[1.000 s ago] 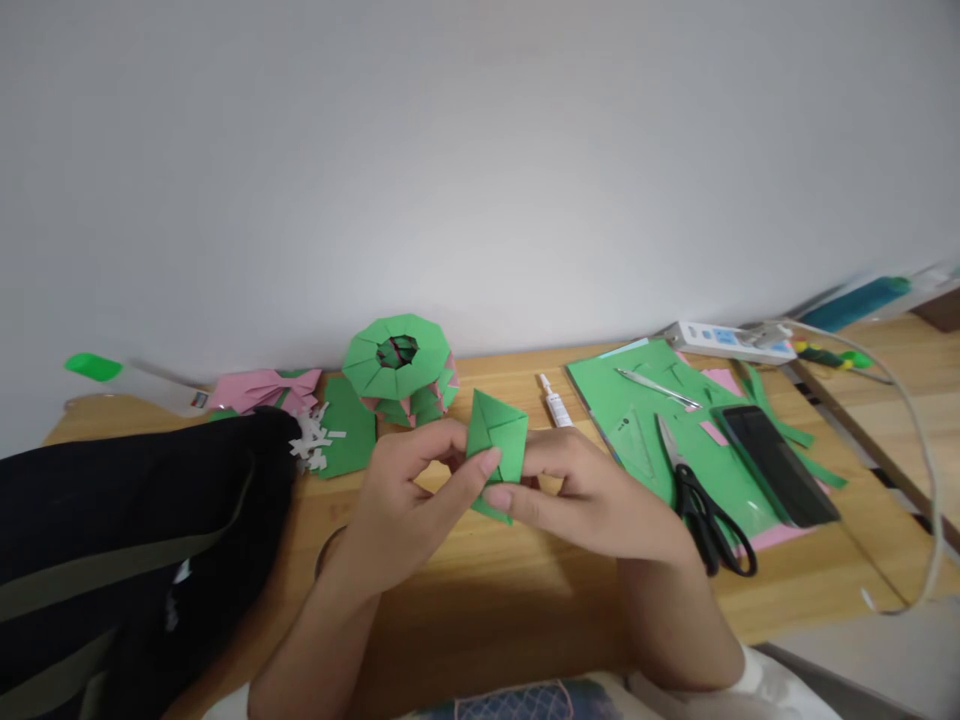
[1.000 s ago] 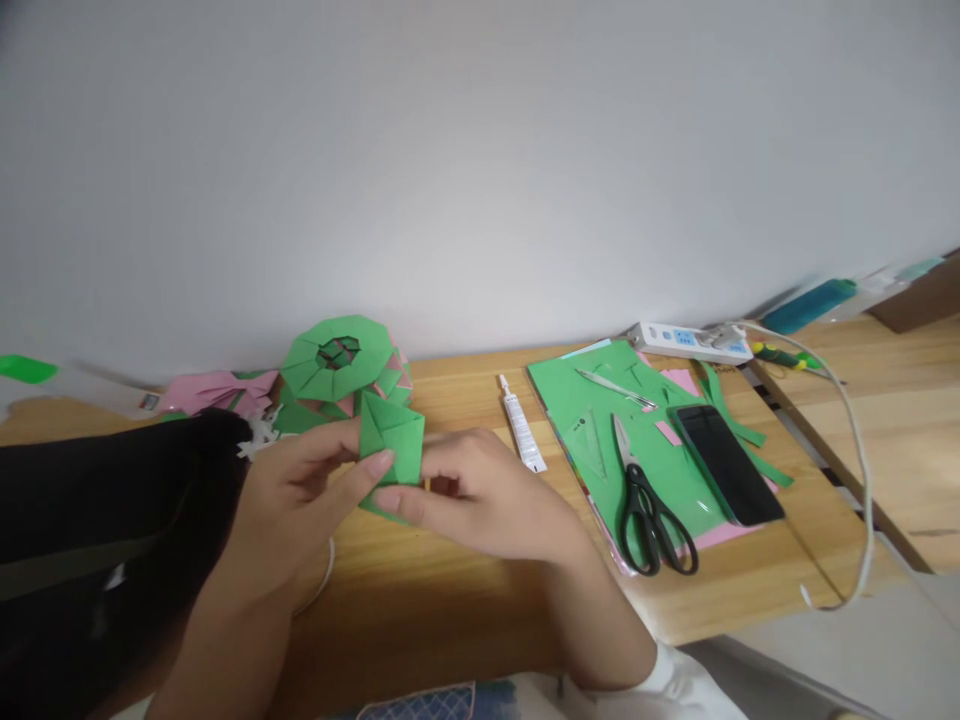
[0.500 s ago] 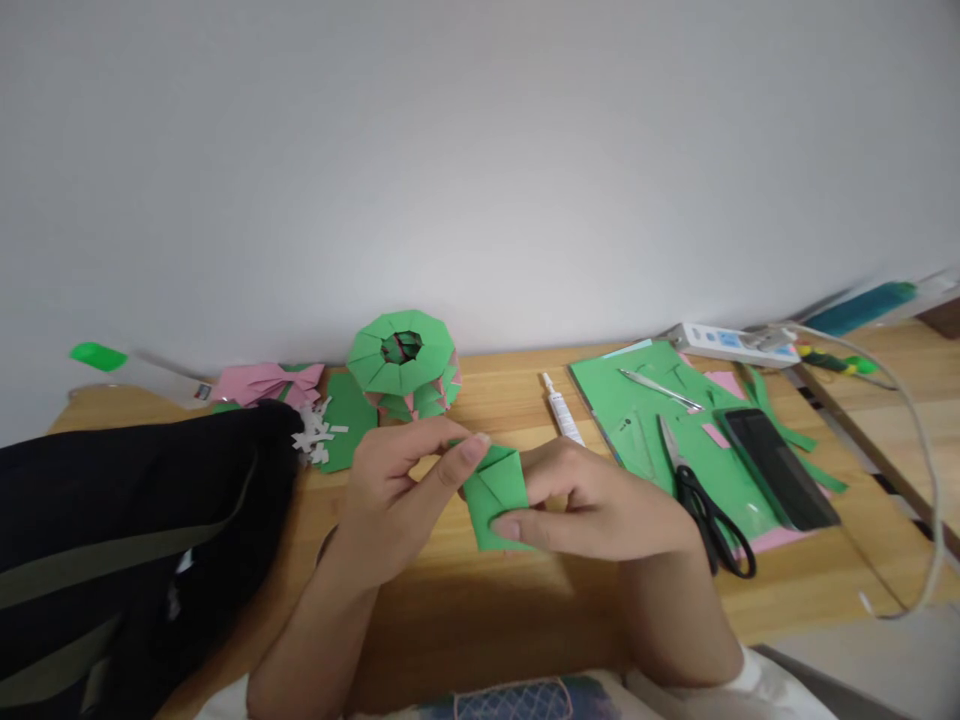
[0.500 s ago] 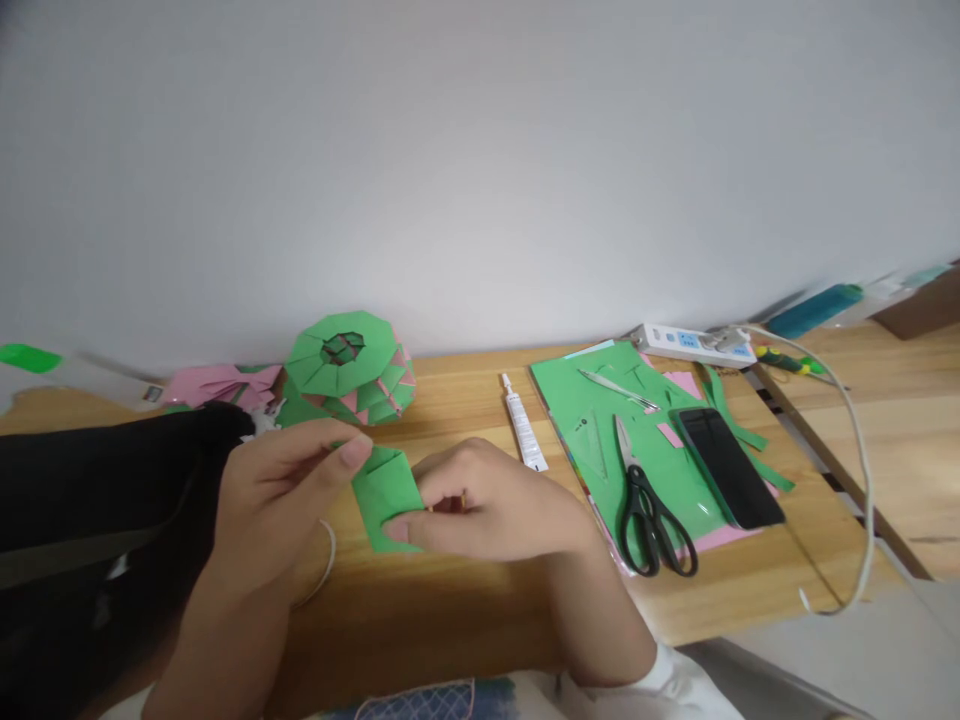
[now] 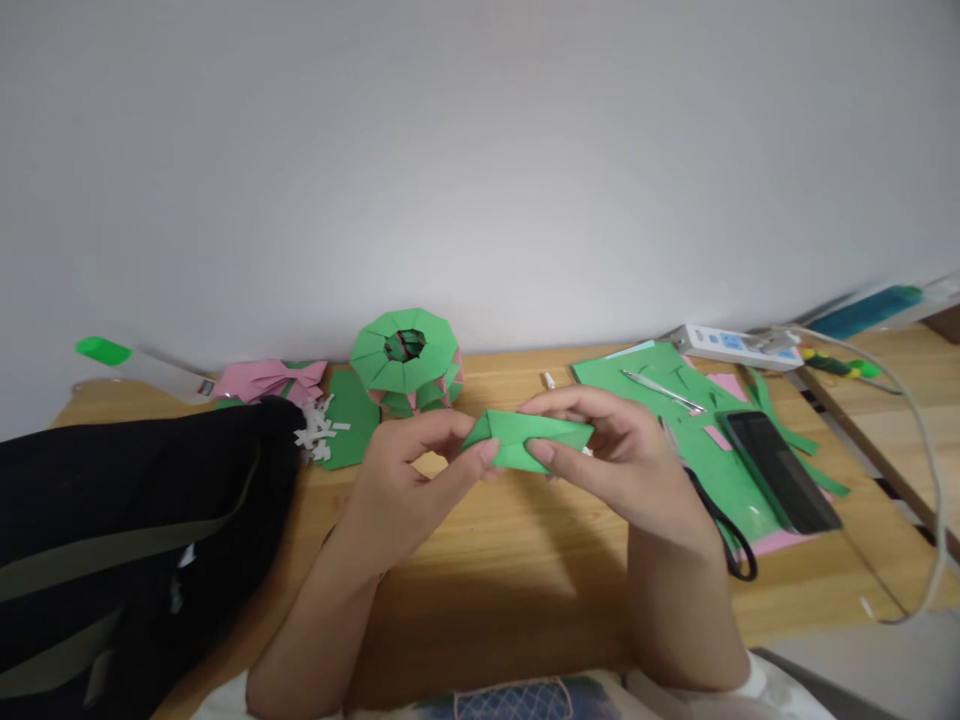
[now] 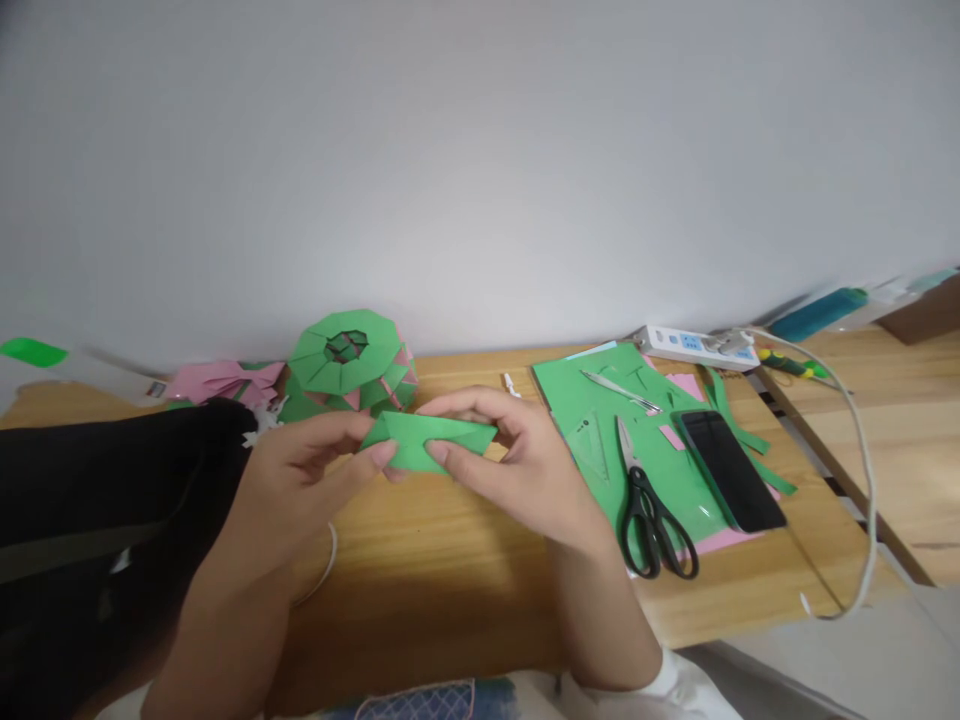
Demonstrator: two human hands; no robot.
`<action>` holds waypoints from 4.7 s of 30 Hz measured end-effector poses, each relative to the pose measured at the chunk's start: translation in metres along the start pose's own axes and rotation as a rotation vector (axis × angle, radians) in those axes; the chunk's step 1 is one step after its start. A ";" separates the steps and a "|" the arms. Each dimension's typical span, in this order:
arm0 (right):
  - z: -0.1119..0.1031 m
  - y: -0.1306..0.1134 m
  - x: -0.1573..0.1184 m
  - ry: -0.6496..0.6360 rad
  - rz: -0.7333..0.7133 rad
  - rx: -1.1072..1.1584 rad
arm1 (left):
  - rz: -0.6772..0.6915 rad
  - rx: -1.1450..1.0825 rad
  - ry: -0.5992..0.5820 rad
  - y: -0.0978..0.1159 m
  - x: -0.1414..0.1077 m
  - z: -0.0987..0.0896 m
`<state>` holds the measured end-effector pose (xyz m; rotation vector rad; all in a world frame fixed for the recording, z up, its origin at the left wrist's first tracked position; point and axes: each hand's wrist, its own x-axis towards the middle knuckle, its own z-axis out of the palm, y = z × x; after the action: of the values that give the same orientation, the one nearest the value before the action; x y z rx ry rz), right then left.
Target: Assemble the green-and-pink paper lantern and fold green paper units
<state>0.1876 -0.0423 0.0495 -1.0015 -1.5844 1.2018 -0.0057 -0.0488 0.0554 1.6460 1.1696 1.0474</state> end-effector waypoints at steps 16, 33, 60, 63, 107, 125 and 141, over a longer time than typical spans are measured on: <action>0.002 -0.003 0.001 0.130 0.052 0.142 | -0.143 -0.435 0.100 -0.002 0.001 0.004; 0.003 -0.002 0.002 0.161 0.035 0.148 | -0.083 -0.315 0.150 -0.001 -0.002 0.002; 0.001 -0.001 0.002 0.158 0.012 0.093 | -0.083 -0.322 0.023 -0.009 -0.001 0.004; 0.000 0.000 0.002 0.153 0.002 0.102 | -0.087 -0.332 0.027 -0.009 -0.002 0.004; 0.003 0.005 0.000 0.187 -0.132 -0.232 | 0.054 -0.241 0.146 -0.022 0.005 0.012; -0.016 0.004 0.001 0.030 -0.176 -0.186 | -0.007 -0.262 0.414 -0.020 0.011 0.005; -0.030 -0.006 0.000 -0.414 -0.290 -0.440 | 0.005 -0.221 0.719 -0.016 0.010 -0.001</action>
<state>0.2156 -0.0355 0.0594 -0.7741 -2.3041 0.9124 -0.0082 -0.0354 0.0423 1.1165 1.4221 1.7828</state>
